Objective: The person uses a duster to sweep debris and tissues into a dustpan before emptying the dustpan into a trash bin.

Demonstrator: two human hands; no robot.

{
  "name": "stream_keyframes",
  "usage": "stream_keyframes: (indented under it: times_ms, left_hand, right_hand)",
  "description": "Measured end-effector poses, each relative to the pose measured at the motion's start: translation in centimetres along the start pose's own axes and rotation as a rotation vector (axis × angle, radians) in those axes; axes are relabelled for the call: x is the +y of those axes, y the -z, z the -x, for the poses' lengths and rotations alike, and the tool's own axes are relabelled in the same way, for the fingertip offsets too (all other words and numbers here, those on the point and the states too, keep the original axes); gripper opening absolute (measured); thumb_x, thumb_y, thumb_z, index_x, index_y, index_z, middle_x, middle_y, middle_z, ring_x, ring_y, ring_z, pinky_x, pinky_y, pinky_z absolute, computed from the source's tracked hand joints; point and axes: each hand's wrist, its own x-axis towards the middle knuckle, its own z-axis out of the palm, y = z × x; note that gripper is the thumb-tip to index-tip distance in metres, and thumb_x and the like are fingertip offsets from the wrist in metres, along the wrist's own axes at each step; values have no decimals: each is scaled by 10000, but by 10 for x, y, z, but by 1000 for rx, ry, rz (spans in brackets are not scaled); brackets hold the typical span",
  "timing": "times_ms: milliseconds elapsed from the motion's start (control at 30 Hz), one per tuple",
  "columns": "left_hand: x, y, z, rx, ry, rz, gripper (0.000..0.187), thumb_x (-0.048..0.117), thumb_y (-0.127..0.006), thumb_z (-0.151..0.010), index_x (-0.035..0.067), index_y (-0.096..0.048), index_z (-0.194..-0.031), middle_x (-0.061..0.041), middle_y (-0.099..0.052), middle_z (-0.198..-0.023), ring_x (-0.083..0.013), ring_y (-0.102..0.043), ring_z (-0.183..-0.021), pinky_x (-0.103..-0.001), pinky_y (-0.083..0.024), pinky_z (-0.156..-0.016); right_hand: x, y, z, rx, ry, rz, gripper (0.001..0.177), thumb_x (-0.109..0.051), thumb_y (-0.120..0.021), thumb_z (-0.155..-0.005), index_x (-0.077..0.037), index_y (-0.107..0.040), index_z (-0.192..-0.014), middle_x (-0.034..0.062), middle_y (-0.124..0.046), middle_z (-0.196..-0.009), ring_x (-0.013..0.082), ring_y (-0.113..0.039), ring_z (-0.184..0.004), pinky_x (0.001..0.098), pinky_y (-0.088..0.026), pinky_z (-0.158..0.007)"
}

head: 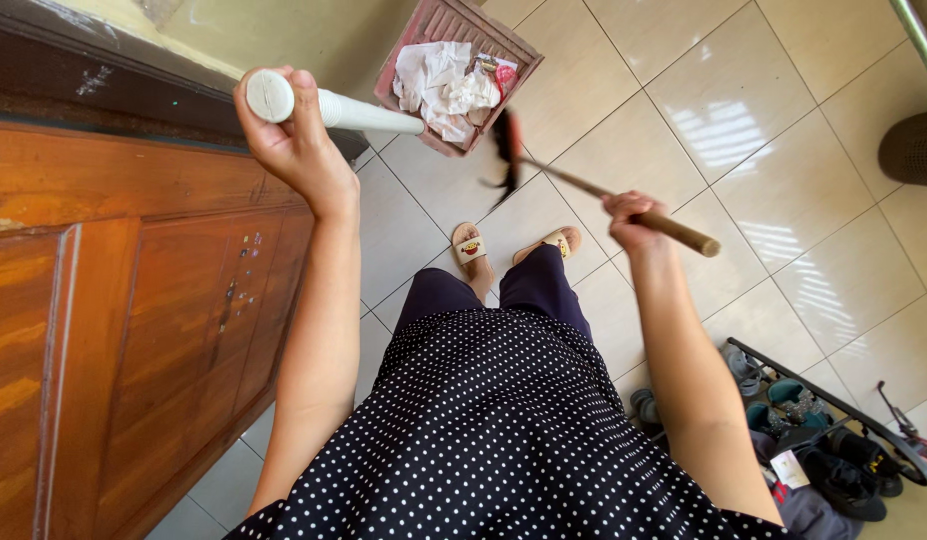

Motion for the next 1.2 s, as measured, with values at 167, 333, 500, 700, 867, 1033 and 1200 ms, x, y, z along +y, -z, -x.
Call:
stream_keyframes:
  times_ms: [167,333,500,700,867,1033,1200]
  left_hand:
    - [4,10,1,-24,18,-17,174,72,-729,-1045,16,-574,-1103,-32,-585,-1076,-137,-569,-986,-322,-516,-935]
    - [6,17,-3,-24,24,-33,181,80,-736,-1038,22,-574,-1094,-27,-589,-1055,-130,-563,-971,-316,-508,-922]
    - [1,21,-15,-22,19,-77,164,46,-745,-1005,13,-593,-1056,-27,-620,-998,-128,-583,-917,-303,-520,-871]
    - [-7,19,-28,-9,13,-112,141,2,-730,-981,15,-594,-1015,-19,-615,-968,-116,-576,-895,-288,-509,-840]
    - [-10,14,-30,-3,23,-124,151,-9,-727,-982,25,-581,-999,-14,-601,-966,-117,-562,-898,-292,-498,-849]
    - [-16,-11,-29,20,45,-142,148,-22,-710,-964,33,-577,-998,-10,-590,-969,-118,-551,-902,-294,-487,-849]
    - [-25,-47,-23,25,43,-219,141,-32,-696,-978,40,-576,-987,-20,-590,-974,-127,-541,-914,-309,-481,-874]
  right_hand:
    - [-21,-1,-14,-52,287,232,264,-48,-463,-1035,155,-401,-1192,31,-510,-692,65,-489,-457,160,-461,-397]
    - [39,3,-47,-56,203,410,152,-102,-481,-1047,50,-482,-1038,-16,-489,-657,35,-453,-445,153,-435,-379]
    - [99,1,11,-27,58,361,186,-131,-480,-1060,42,-488,-1129,-15,-480,-666,26,-436,-452,141,-417,-359]
    - [88,-10,3,-48,-117,202,349,-128,-442,-1066,145,-378,-1274,15,-464,-692,49,-435,-444,143,-422,-364]
    - [54,-19,-90,8,-206,225,364,-132,-457,-1048,161,-351,-1236,6,-467,-669,50,-458,-431,148,-453,-365]
    - [5,-69,-121,30,-148,124,398,-88,-448,-1021,197,-317,-1265,5,-448,-644,64,-462,-420,155,-466,-355]
    - [-36,-123,-119,-2,-96,45,376,-36,-433,-1016,191,-306,-1288,2,-460,-651,81,-470,-421,162,-466,-352]
